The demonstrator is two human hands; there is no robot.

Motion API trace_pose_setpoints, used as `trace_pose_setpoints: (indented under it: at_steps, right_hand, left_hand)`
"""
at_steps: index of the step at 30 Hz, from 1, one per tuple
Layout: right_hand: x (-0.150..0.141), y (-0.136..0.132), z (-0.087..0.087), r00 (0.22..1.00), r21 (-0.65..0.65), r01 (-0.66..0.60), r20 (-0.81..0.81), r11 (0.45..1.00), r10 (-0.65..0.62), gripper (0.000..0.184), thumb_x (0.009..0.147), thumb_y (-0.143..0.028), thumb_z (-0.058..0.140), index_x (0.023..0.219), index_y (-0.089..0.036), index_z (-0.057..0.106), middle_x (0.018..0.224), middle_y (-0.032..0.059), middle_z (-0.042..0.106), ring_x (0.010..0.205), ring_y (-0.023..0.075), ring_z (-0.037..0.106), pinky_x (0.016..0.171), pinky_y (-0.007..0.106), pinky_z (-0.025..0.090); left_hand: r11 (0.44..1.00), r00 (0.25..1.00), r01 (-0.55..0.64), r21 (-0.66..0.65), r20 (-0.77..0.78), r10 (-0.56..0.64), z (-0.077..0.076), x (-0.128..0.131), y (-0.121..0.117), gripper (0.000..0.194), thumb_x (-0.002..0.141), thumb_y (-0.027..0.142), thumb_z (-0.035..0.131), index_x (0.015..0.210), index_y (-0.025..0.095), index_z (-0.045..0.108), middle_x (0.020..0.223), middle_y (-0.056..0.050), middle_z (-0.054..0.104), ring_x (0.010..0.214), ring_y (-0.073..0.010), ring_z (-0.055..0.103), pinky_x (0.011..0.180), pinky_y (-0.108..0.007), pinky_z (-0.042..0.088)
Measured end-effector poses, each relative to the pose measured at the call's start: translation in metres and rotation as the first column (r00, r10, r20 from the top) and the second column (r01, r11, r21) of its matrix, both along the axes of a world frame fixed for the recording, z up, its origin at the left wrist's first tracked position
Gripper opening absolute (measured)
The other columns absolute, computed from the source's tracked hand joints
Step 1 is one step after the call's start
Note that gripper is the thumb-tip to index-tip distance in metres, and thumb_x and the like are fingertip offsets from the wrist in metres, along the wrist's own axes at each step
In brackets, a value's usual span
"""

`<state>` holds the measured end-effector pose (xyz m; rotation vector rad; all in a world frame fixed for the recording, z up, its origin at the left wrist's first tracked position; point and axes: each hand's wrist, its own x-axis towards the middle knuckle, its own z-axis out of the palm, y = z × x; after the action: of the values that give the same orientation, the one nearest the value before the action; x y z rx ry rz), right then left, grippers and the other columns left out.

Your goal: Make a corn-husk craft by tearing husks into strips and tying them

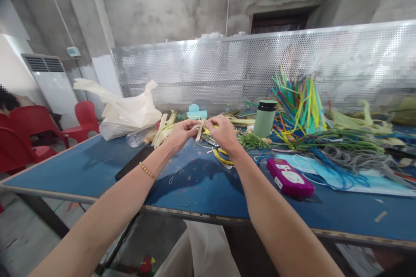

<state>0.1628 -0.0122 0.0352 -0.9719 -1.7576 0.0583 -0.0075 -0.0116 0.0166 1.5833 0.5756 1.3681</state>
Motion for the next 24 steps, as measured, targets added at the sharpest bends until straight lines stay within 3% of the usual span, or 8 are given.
trace_pose_setpoints:
  at_steps: [4,7,15,24]
  right_hand:
    - [-0.002,-0.0041,-0.0005,0.952,-0.186,-0.25,-0.223,0.95,0.208,0.031,0.075,-0.048,0.07,0.07,-0.017,0.069,0.071,0.004,0.067,0.071,0.0186,0.059,0.069,0.032,0.045]
    - [-0.0027,-0.0056,-0.0007,0.895,-0.215,-0.332,-0.379,0.918,0.235,0.035,0.065,-0.05,0.078,0.069,-0.017,0.067,0.069,0.0023,0.065,0.064,0.0154,0.055,0.063,0.03,0.044]
    - [-0.0039,-0.0108,0.0031,0.92,-0.193,-0.288,-0.327,0.938,0.215,0.035,0.069,-0.05,0.075,0.069,-0.015,0.071,0.066,0.0015,0.064,0.062,0.0135,0.052,0.06,0.028,0.042]
    - [-0.0014,-0.0074,0.0035,0.939,-0.18,-0.251,-0.284,0.951,0.194,0.029,0.078,-0.044,0.065,0.072,-0.016,0.073,0.072,0.0038,0.07,0.068,0.0176,0.059,0.066,0.029,0.046]
  left_hand:
    - [0.999,0.998,0.047,-0.01,-0.034,-0.047,-0.0015,0.0001,0.0,0.026,0.071,0.028,0.078,0.089,0.011,0.072,0.07,-0.003,0.065,0.06,-0.0096,0.052,0.061,-0.025,0.041]
    - [0.993,0.993,0.116,-0.029,-0.03,-0.117,-0.0026,-0.0002,0.0012,0.029,0.068,0.029,0.081,0.089,0.011,0.073,0.072,-0.003,0.066,0.06,-0.0096,0.053,0.061,-0.025,0.042]
    - [0.985,0.986,0.167,-0.05,0.009,-0.167,-0.0059,0.0001,0.0073,0.036,0.064,0.039,0.086,0.081,0.01,0.074,0.072,-0.006,0.066,0.058,-0.0094,0.053,0.058,-0.025,0.041]
    - [0.967,0.973,0.19,-0.172,0.162,-0.163,-0.0005,0.0004,-0.0008,0.029,0.063,0.024,0.084,0.088,0.013,0.074,0.078,-0.006,0.069,0.065,-0.0122,0.059,0.06,-0.026,0.043]
